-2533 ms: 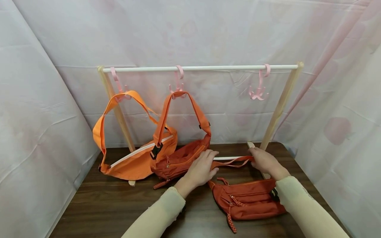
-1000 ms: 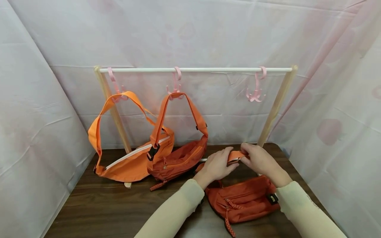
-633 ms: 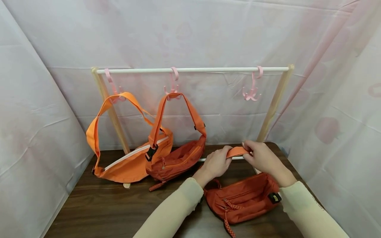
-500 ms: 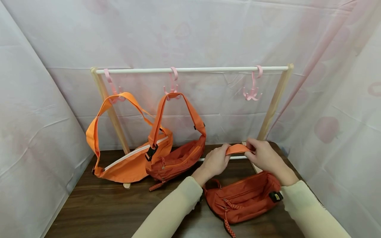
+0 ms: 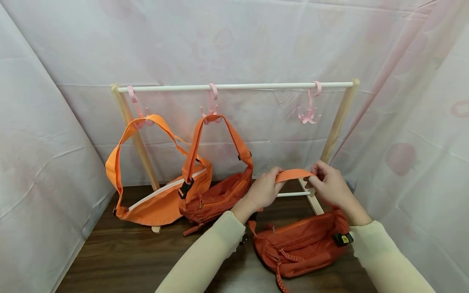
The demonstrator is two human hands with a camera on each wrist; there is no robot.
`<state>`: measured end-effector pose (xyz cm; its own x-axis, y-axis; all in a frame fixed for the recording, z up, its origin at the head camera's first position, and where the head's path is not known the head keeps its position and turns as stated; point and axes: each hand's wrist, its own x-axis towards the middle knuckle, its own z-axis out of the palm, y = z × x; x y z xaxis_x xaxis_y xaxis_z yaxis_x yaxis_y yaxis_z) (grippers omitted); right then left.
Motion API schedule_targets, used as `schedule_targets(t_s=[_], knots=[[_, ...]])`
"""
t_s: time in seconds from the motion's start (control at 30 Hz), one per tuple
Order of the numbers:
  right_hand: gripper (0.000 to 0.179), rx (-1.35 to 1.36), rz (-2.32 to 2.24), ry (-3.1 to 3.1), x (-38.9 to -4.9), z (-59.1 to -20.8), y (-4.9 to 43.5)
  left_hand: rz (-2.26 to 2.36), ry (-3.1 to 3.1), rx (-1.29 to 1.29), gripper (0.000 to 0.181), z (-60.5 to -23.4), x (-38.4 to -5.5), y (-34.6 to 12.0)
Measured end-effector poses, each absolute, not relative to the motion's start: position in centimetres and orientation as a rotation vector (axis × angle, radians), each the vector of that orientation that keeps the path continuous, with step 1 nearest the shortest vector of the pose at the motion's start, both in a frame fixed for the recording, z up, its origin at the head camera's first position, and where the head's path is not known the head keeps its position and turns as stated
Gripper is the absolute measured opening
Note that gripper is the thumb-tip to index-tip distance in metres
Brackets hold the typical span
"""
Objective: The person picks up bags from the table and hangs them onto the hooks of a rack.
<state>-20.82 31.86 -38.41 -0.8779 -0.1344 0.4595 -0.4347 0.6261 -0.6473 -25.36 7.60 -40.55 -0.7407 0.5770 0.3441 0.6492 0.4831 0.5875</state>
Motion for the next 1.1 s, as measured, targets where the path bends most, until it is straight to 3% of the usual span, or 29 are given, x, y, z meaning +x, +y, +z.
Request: schedule_targets(t_s=[0.5, 1.1], knots=[[0.010, 0.440, 1.152, -2.439, -21.0, -34.9, 33.2, -1.212, -2.505, -1.233, 0.038, -37.9, -25.8, 6.5], [0.005, 0.436, 0.942, -2.386, -20.3, -30.3, 33.8, -1.016, -2.441, -1.106, 0.026, -33.7, -26.5, 5.6]])
